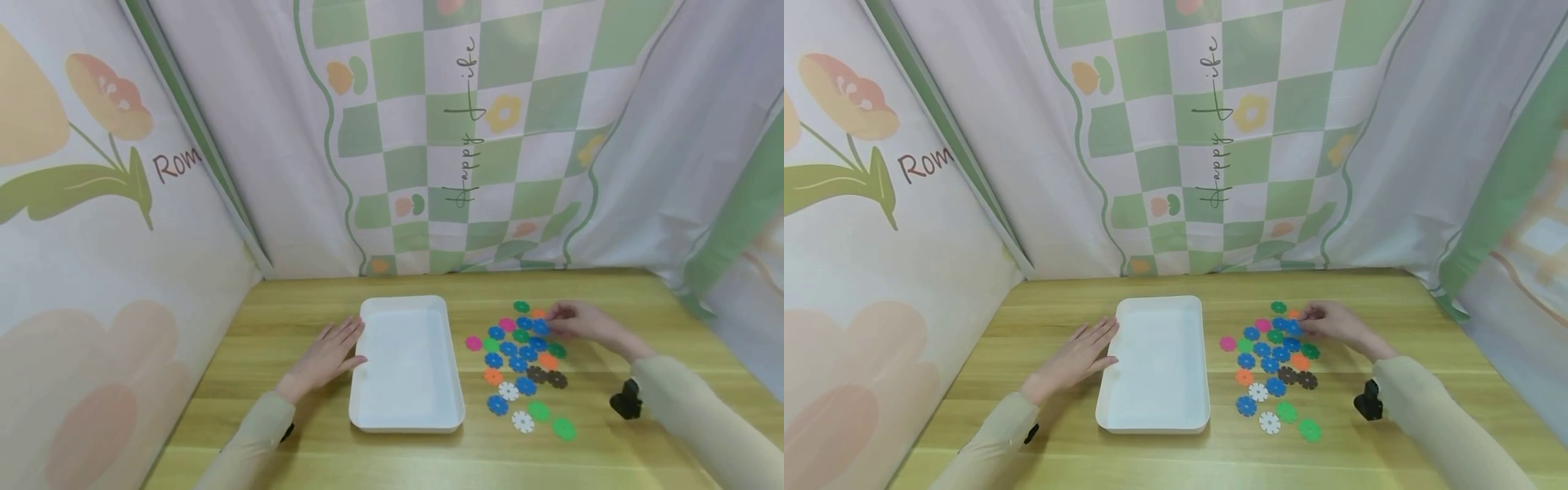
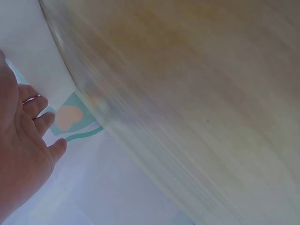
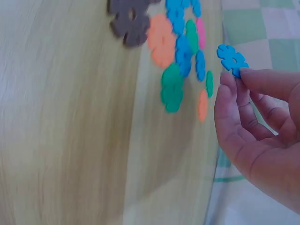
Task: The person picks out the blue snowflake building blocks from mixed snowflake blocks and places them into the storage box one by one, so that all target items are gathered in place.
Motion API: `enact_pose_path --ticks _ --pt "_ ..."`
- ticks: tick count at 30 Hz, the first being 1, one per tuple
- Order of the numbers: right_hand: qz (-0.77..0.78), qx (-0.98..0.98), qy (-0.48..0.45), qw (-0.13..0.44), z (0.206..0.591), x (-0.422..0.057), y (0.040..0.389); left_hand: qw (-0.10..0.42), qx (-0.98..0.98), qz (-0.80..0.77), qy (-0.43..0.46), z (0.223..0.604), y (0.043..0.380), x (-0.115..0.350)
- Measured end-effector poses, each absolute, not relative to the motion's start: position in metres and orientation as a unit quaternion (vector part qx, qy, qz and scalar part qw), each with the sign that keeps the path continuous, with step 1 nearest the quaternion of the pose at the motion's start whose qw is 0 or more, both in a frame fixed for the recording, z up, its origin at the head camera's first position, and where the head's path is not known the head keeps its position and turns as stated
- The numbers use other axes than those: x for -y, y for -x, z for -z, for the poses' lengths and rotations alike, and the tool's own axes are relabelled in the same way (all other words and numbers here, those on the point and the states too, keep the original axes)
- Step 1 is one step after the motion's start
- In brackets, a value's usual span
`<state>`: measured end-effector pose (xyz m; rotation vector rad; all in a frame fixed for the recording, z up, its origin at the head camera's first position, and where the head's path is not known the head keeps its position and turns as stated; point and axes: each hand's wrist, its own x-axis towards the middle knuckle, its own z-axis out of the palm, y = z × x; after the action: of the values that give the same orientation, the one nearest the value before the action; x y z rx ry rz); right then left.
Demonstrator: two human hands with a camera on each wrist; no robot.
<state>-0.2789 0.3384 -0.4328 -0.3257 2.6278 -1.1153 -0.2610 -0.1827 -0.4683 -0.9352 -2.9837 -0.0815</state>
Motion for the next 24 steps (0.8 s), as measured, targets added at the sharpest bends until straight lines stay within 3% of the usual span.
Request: enact_pose_path --ticks 24 --pt "0.48 -0.834 0.158 0.22 0.419 -0.248 0.267 0.038 0.947 0.039 0.317 0.47 0.262 0.183"
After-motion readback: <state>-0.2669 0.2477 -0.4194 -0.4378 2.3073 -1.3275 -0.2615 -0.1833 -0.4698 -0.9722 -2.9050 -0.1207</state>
